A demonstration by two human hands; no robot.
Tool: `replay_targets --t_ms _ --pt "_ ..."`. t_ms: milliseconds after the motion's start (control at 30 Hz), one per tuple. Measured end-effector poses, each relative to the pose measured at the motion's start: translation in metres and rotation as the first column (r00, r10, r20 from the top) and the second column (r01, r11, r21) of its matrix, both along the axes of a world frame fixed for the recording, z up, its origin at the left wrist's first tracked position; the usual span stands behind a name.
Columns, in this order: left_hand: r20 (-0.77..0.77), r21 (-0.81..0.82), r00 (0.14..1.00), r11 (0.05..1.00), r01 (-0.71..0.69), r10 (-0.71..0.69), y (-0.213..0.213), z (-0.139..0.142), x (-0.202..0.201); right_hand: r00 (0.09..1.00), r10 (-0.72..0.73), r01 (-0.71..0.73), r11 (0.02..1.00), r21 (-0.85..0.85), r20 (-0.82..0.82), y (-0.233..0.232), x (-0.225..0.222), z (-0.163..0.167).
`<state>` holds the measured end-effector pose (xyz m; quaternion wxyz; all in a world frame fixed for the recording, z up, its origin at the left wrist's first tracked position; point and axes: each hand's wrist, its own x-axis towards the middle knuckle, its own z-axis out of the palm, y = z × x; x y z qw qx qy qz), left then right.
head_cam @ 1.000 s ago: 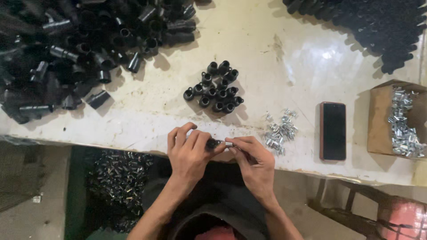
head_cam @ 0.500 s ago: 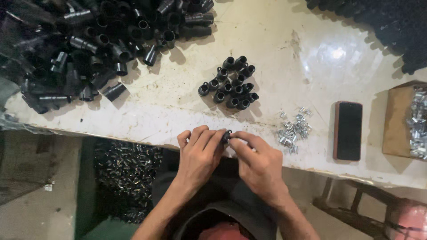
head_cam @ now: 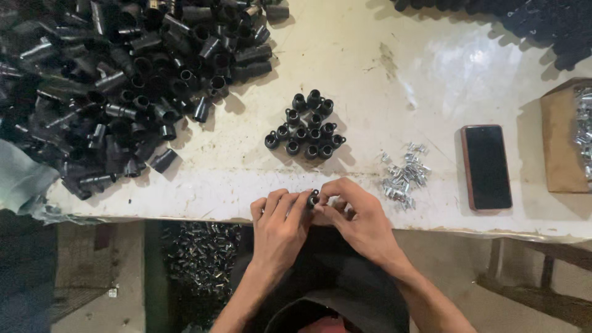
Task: The person picks black cylindrical plastic fittings one at a time from a pile on the workbench, presses a small metal insert into each fitting by hand, and places the assembled fitting into a growing cluster on the table. The person repeats this hand-assembly cycle continuously across the episode.
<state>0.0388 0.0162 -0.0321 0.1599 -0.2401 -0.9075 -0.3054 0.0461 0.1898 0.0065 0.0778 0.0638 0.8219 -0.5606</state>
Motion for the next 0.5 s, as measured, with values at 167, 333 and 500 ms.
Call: replay_targets --t_ms 167,333,500 --pt "-0.002 -0.017 1.0 1.0 -0.001 0.001 0.0 0.001 -0.003 0.992 0.05 -0.044 0.998 0.055 -0.117 0.002 0.0 -0.003" --pt "-0.001 -0.031 1.0 0.999 -0.009 0.009 0.007 -0.001 0.002 0.96 0.253 -0.24 0.964 0.112 -0.12 0.013 -0.002 -0.003" --pt "0.052 -0.041 0.999 0.999 -0.011 0.013 0.003 0.012 -0.002 0.988 0.132 -0.141 0.982 0.127 0.074 0.016 0.003 0.002"
